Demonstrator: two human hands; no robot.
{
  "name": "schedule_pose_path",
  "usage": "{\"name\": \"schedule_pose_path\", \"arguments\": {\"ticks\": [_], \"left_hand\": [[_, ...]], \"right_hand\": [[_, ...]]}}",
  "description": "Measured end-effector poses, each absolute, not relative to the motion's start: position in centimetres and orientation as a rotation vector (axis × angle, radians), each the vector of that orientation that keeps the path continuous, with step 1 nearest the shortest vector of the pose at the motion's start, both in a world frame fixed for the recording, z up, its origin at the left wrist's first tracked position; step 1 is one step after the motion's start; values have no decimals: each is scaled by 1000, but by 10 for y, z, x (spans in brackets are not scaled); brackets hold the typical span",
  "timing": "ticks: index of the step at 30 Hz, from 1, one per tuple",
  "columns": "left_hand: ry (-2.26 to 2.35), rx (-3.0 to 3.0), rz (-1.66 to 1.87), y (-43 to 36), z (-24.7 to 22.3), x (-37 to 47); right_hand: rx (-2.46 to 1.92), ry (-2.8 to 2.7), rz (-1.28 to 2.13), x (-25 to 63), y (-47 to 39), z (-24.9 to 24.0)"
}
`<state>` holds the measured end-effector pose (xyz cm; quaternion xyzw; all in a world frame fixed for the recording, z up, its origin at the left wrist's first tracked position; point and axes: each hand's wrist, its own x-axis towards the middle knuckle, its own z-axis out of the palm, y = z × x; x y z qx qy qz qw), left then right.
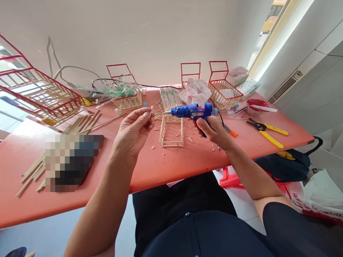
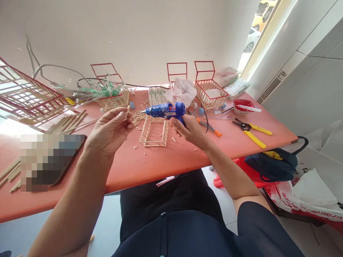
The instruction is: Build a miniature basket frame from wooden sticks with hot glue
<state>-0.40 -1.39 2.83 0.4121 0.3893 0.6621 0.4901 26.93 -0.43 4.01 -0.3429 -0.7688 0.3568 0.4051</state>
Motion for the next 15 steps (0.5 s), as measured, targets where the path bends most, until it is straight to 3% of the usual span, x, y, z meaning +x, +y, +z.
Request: {"name": "schedule_pose_path", "arguments": {"ticks": [15], "left_hand": [[1241,1320,1788,-20,23,12]], "right_hand": [[-805,-1935,950,269,-6,42]]}}
